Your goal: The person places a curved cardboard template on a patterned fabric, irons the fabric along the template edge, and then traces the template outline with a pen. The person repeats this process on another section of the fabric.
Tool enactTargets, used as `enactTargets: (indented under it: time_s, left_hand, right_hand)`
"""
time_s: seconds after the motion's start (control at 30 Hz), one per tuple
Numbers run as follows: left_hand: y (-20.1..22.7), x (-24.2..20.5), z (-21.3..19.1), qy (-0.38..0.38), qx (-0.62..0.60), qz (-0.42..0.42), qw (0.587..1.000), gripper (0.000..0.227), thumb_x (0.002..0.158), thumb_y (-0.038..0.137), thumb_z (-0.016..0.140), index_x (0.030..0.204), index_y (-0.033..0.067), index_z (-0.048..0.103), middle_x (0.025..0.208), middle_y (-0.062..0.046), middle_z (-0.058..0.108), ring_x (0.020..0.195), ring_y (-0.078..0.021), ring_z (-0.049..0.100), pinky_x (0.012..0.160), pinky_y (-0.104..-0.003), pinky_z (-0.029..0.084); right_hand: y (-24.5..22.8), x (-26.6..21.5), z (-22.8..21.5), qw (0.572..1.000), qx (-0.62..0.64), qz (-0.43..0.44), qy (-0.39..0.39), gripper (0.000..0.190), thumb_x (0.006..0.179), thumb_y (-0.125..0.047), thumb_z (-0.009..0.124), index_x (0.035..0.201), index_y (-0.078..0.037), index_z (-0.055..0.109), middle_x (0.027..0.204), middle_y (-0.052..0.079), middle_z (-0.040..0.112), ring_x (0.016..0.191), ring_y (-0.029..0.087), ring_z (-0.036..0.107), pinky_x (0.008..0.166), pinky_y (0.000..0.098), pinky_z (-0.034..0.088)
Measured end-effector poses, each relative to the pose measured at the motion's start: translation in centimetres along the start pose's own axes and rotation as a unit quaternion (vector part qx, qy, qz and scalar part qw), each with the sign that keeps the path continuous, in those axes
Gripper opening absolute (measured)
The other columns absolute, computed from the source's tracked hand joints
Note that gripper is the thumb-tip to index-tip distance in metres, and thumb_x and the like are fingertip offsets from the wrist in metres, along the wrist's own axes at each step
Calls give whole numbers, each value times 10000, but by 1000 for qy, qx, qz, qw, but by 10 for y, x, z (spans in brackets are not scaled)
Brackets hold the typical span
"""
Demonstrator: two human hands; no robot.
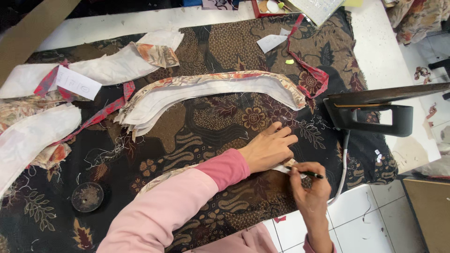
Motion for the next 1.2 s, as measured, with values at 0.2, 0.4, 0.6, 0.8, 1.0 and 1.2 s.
enactTargets:
  time_s: [0.2, 0.4, 0.6, 0.8, 1.0, 1.2]
  left_hand:
    - [-1, -4, -12, -3, 11, 4, 1000, 152, 819, 250, 665, 728, 199, 776, 1067, 1, 619, 1174, -214, 531, 1106, -398, 312]
    - [-13, -27, -30, -17, 9, -16, 1000, 150, 775, 257, 675, 663, 219, 767, 1040, -10, 622, 1136, -231, 538, 1076, -428, 307]
    - [-11, -30, -35, -8, 25, -16, 1000, 137, 788, 269, 689, 683, 223, 764, 1035, 7, 619, 1121, -217, 541, 1057, -418, 313]
    - [-13, -32, -32, 0, 18, -22, 1000, 153, 793, 262, 682, 667, 231, 763, 1031, 8, 622, 1116, -211, 539, 1068, -415, 311]
    - [-12, -32, -32, 2, 40, -25, 999, 153, 798, 243, 668, 683, 235, 769, 1043, 16, 623, 1132, -206, 539, 1077, -406, 300]
    - [-11, -32, -33, 3, 8, -27, 1000, 162, 788, 236, 666, 655, 224, 759, 1027, 8, 623, 1120, -218, 538, 1061, -414, 305]
  right_hand:
    - [-7, 5, 4, 1000, 18, 4, -3, 166, 940, 28, 682, 1028, 8, 543, 972, 132, 685, 874, 182, 705, 793, 287, 577]
    - [-17, 8, 9, 1000, -6, -29, -4, 179, 919, 36, 693, 1024, 4, 552, 966, 139, 681, 871, 213, 706, 791, 307, 568]
    - [-27, 11, 29, 998, 7, -49, -36, 181, 895, 33, 705, 1009, 5, 567, 954, 137, 694, 851, 221, 713, 764, 316, 566]
    - [-22, 11, 24, 999, -3, -35, -27, 176, 927, 21, 693, 1033, -5, 556, 986, 129, 690, 872, 203, 722, 740, 282, 597]
    - [-25, 9, 32, 997, 17, -59, -38, 191, 915, 35, 682, 1042, 2, 544, 987, 133, 686, 876, 210, 715, 776, 300, 581]
    - [-21, 8, 27, 999, 25, 15, -34, 170, 926, 12, 687, 1036, -2, 559, 977, 126, 679, 826, 183, 703, 637, 270, 590]
Point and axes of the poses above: each hand's wrist, its own x-axis towards the middle knuckle, its own z-axis out of the palm, y = z × x, the point moved 5 cm from there along x, towards the middle knuckle
